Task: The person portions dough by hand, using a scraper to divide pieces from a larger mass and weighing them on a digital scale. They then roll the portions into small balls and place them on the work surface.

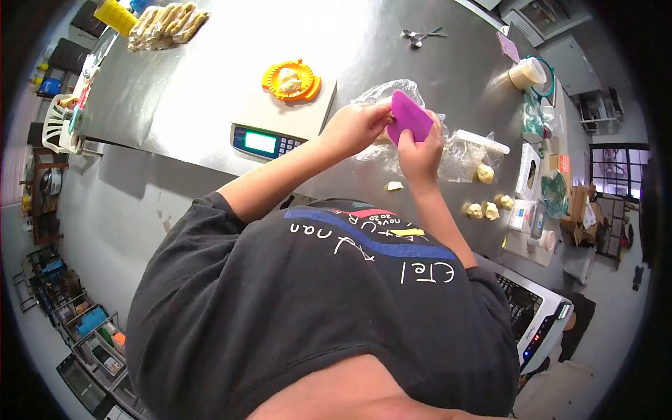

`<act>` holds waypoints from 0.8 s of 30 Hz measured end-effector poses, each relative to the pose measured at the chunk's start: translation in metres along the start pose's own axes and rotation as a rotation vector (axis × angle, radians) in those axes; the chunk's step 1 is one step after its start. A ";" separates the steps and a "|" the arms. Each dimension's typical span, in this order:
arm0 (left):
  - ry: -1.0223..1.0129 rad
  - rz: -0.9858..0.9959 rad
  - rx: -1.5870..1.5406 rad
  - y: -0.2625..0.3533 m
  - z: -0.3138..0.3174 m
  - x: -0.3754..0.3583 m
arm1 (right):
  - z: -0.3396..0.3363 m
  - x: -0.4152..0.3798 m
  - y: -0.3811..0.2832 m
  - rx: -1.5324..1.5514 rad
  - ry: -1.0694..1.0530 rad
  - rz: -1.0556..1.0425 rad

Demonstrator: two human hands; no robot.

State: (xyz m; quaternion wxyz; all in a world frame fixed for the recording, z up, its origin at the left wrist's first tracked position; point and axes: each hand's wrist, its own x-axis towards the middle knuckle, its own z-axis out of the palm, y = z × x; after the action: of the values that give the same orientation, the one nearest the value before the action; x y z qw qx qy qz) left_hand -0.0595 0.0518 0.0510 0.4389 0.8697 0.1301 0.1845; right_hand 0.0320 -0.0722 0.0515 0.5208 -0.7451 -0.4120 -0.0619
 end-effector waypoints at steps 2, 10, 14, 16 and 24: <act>0.037 0.075 0.047 -0.011 -0.002 0.000 | 0.001 0.001 -0.001 -0.011 -0.011 -0.040; 0.277 -0.379 0.541 -0.095 -0.084 0.015 | -0.005 -0.006 0.025 -0.056 0.068 0.003; 0.146 -0.448 0.606 -0.125 -0.109 0.015 | -0.009 -0.006 0.023 -0.110 0.006 -0.065; 0.227 -0.283 0.671 -0.134 -0.113 0.011 | -0.008 -0.006 0.024 -0.112 0.003 -0.052; 0.492 -0.498 0.334 -0.165 -0.146 -0.007 | -0.007 -0.011 0.044 -0.166 0.019 -0.023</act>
State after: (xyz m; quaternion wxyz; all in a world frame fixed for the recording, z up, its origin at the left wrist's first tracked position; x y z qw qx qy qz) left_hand -0.1401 0.2491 -0.0051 0.2783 0.8006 0.4670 0.2519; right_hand 0.0575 -0.0895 0.0172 0.4604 -0.7805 -0.4088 -0.1088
